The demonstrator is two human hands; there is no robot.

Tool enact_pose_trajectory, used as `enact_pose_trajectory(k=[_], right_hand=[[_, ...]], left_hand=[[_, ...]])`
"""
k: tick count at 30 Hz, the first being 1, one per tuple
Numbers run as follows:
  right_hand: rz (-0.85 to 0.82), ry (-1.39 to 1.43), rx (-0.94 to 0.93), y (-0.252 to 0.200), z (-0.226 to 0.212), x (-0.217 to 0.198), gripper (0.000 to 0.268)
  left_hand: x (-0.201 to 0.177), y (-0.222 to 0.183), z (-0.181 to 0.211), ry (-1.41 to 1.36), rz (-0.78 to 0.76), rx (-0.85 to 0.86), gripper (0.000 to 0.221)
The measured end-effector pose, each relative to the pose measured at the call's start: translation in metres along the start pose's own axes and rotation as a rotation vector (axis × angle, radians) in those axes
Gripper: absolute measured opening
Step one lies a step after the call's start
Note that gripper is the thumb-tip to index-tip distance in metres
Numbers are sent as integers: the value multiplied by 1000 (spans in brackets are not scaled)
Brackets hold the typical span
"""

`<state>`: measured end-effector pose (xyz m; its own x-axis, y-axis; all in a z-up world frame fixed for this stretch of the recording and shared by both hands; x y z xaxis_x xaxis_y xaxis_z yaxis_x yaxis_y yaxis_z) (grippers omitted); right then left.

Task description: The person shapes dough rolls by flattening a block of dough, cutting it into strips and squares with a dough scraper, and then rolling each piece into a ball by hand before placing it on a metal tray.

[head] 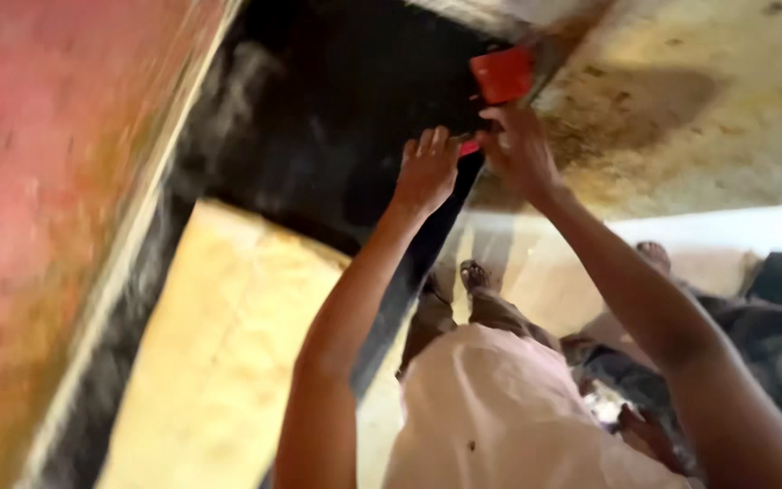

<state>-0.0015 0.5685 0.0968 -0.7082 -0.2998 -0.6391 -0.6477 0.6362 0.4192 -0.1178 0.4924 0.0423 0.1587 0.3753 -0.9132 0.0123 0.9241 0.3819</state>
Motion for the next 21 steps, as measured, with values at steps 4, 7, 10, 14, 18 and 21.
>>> enact_pose_trajectory(k=[4,7,10,14,18,21], right_hand=[[4,-269,-447,-19,-96,-14,72],[-554,-324,-157,-42,-59,20,64],[-354,-72,-428,-55,-57,13,37],[-364,-297,-212,-41,1,52,18],[-466,230,111,-40,-6,66,23],[-480,1066,373,-56,-62,88,47]], left_hand=[[-18,-15,-3,-241,-328,-196,22],[-43,-61,22,-370,-496,-335,30],[-124,-97,46,-189,136,-344,58],[-136,-219,61,-195,84,-814,65],[-136,-380,106,-25,-32,-1046,54],[-158,-494,158,31,171,-1357,59]])
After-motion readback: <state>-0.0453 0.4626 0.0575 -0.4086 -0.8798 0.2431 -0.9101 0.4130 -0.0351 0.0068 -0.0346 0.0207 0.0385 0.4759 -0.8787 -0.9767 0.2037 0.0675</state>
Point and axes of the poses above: each hand's wrist, its own y-axis towards the middle knuckle, its own x-axis out of the palm, z = x × y, the point moved 8 cm from there along y, towards the middle knuckle, and after that the axes turned 3 degrees about y, right-handed, at the moved point
